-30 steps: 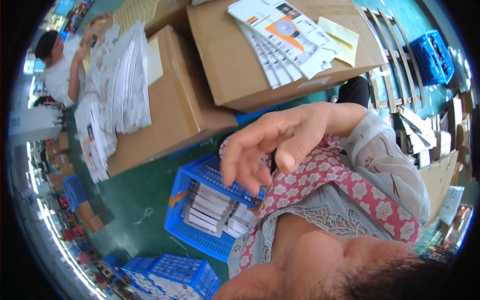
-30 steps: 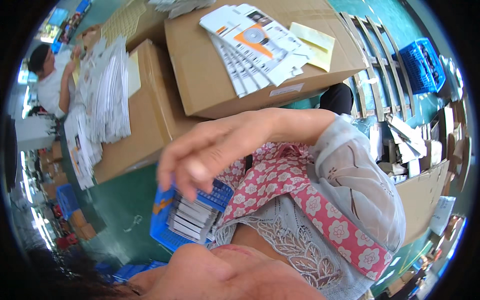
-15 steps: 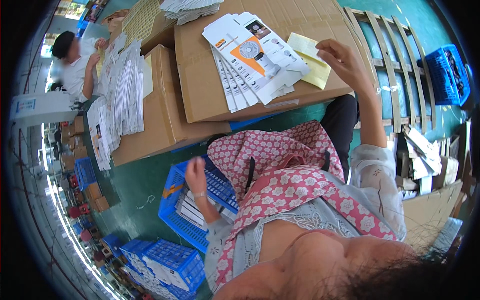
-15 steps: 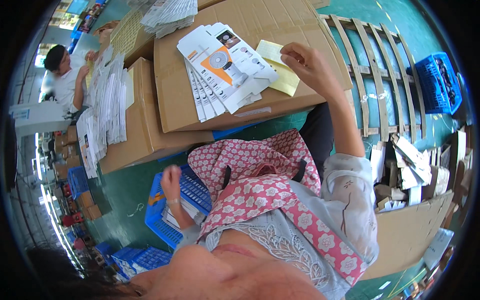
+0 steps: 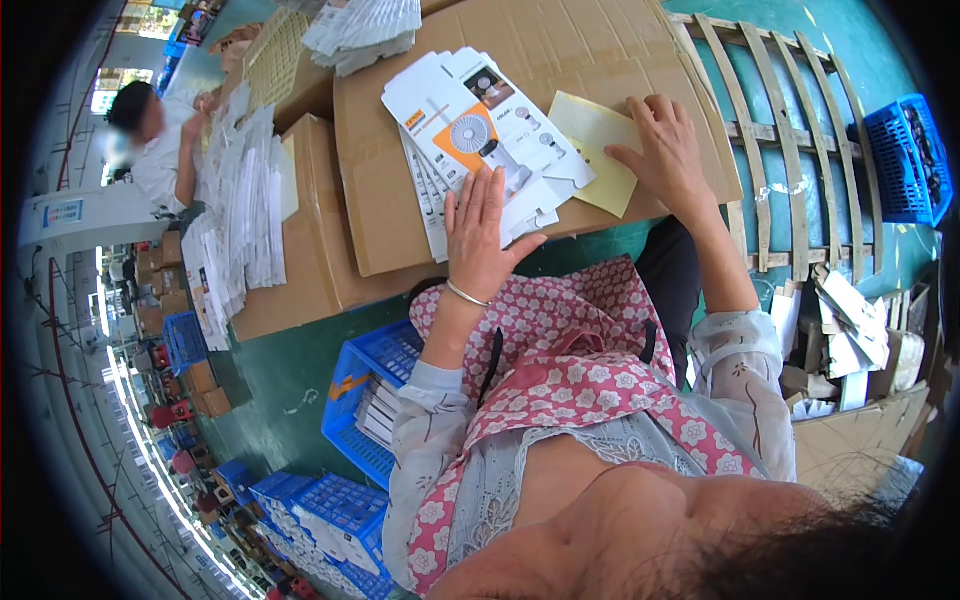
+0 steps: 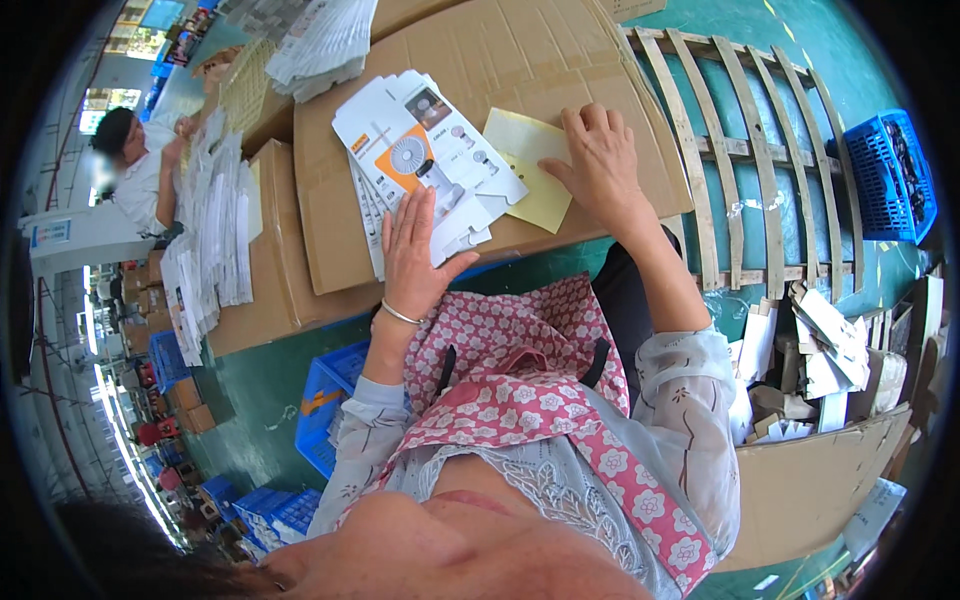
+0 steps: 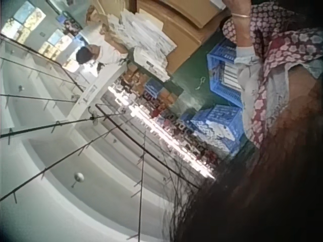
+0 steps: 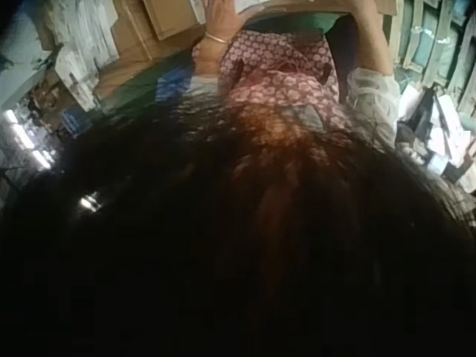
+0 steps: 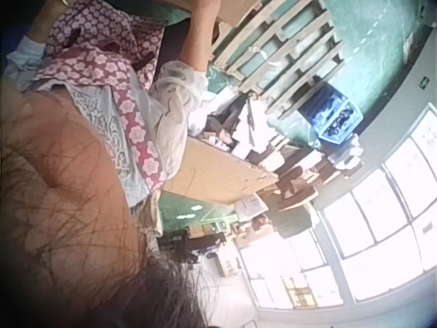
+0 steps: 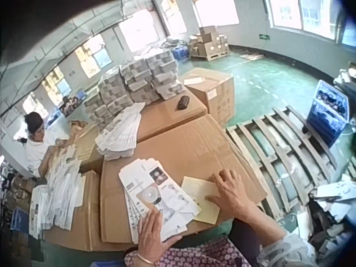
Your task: The person places stacks of flat cardboard packaging boxes into a plastic crate by hand. The person then peels stickers from a backing sheet and applies them onto the cardboard boxes.
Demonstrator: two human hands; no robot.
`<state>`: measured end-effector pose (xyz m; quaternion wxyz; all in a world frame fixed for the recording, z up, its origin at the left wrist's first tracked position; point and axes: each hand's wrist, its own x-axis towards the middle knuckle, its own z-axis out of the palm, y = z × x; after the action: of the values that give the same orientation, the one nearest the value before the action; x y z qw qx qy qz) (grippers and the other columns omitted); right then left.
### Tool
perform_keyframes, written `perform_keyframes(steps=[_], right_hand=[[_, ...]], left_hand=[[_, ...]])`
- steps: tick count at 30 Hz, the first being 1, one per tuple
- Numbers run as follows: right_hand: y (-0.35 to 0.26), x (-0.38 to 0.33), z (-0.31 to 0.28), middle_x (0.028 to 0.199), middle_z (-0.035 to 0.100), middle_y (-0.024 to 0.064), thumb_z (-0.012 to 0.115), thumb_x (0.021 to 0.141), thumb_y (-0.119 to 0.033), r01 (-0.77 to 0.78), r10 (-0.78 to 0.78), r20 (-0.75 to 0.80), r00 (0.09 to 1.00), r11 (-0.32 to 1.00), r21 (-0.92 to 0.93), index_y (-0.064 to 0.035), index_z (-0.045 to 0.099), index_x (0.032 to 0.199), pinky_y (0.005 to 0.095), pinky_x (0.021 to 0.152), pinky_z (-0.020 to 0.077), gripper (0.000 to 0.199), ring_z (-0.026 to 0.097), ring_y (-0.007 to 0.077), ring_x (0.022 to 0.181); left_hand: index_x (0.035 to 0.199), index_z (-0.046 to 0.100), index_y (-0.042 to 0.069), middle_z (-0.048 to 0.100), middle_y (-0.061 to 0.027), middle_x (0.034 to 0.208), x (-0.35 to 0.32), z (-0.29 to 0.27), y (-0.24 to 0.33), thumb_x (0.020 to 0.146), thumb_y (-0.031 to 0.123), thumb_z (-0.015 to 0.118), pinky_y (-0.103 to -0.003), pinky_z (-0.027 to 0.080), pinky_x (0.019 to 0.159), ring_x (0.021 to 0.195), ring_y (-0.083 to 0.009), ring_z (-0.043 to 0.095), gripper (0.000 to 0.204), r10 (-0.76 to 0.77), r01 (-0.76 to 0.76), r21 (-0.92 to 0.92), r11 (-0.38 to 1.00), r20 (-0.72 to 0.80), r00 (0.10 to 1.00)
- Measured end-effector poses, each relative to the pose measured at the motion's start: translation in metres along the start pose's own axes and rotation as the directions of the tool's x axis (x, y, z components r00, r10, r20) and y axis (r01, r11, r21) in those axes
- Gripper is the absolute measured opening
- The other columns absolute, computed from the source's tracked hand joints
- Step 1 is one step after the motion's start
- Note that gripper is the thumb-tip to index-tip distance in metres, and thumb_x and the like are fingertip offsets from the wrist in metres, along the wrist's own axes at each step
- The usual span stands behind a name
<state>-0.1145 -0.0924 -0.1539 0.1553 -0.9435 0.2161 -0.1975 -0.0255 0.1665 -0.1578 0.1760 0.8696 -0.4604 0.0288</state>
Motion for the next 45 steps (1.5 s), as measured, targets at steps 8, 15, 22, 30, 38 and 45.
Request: perform_keyframes(steps=[8, 15, 22, 30, 38, 45], right_hand=[[-0.003, 0.002, 0.002, 0.108, 0.056, 0.0137, 0.074, 0.076, -0.029, -0.014, 0.015, 0.112, 0.994, 1.000, -0.008, -0.0042, 0.058, 0.115, 0.0390, 0.091, 0.0398, 0.049, 0.050, 0.0299, 0.105], [-0.039, -0.011, 0.000, 0.107, 0.058, 0.0160, 0.070, 0.080, -0.027, 0.128, -0.110, -0.180, 0.977, 0.987, 0.093, -0.0009, 0.059, 0.105, 0.0401, 0.081, 0.0467, 0.038, 0.057, 0.0333, 0.097], [-0.074, -0.023, 0.002, 0.072, 0.062, 0.0244, 0.066, 0.085, -0.035, -0.239, 0.008, 0.398, 0.917, 0.810, 0.535, 0.0052, 0.056, 0.090, 0.0406, 0.062, 0.0497, 0.042, 0.065, 0.0362, 0.071], [-0.083, -0.023, -0.011, 0.073, 0.064, 0.0216, 0.051, 0.093, -0.016, -0.261, 0.001, 0.319, 0.948, 0.575, 0.775, 0.0050, 0.044, 0.112, 0.0308, 0.043, 0.0491, 0.029, 0.067, 0.0250, 0.058], [-0.038, 0.022, -0.046, 0.072, 0.063, 0.0044, 0.050, 0.097, -0.030, -0.081, 0.146, 0.022, 0.989, 0.413, 0.907, -0.0033, 0.055, 0.101, 0.0207, 0.047, 0.0432, 0.027, 0.060, 0.0095, 0.055], [0.066, 0.097, -0.019, 0.092, 0.060, 0.0106, 0.052, 0.094, -0.037, -0.278, 0.327, 0.149, 0.933, 0.394, 0.876, -0.0025, 0.052, 0.112, 0.0300, 0.060, 0.0474, 0.039, 0.060, 0.0163, 0.074]], left_hand=[[0.138, 0.040, 0.005, 0.041, -0.0151, 0.143, -0.006, -0.009, -0.020, 0.073, 0.043, 0.073, -0.046, 0.025, 0.111, 0.133, -0.0322, 0.036, 0.083, 0.078, -0.080, -0.106, 0.991, -0.019, 0.997], [0.119, 0.058, 0.002, 0.053, -0.0137, 0.132, -0.024, -0.026, -0.029, 0.066, 0.030, 0.082, -0.045, 0.037, 0.106, 0.126, -0.0326, 0.047, 0.064, 0.149, -0.159, -0.158, 0.975, -0.071, 0.986], [0.117, 0.057, -0.001, 0.055, -0.0166, 0.128, -0.033, -0.023, -0.027, 0.069, 0.027, 0.082, -0.047, 0.039, 0.104, 0.121, -0.0356, 0.050, 0.061, 0.142, -0.220, -0.295, 0.930, -0.262, 0.955], [0.145, 0.013, -0.002, 0.028, -0.0237, 0.146, -0.042, -0.002, -0.027, 0.065, 0.045, 0.081, -0.046, 0.024, 0.112, 0.135, -0.0390, 0.027, 0.115, -0.072, 0.023, -0.249, 0.968, -0.189, 0.979], [0.128, 0.046, -0.006, 0.041, -0.0231, 0.139, -0.046, -0.001, -0.028, 0.078, 0.033, 0.072, -0.045, 0.030, 0.108, 0.131, -0.0383, 0.035, 0.069, -0.037, 0.011, -0.132, 0.991, -0.199, 0.979], [0.132, 0.046, 0.001, 0.037, -0.0190, 0.143, -0.046, -0.009, -0.021, 0.075, 0.034, 0.076, -0.046, 0.030, 0.108, 0.134, -0.0376, 0.031, 0.072, -0.079, 0.037, -0.221, 0.975, -0.185, 0.980]])
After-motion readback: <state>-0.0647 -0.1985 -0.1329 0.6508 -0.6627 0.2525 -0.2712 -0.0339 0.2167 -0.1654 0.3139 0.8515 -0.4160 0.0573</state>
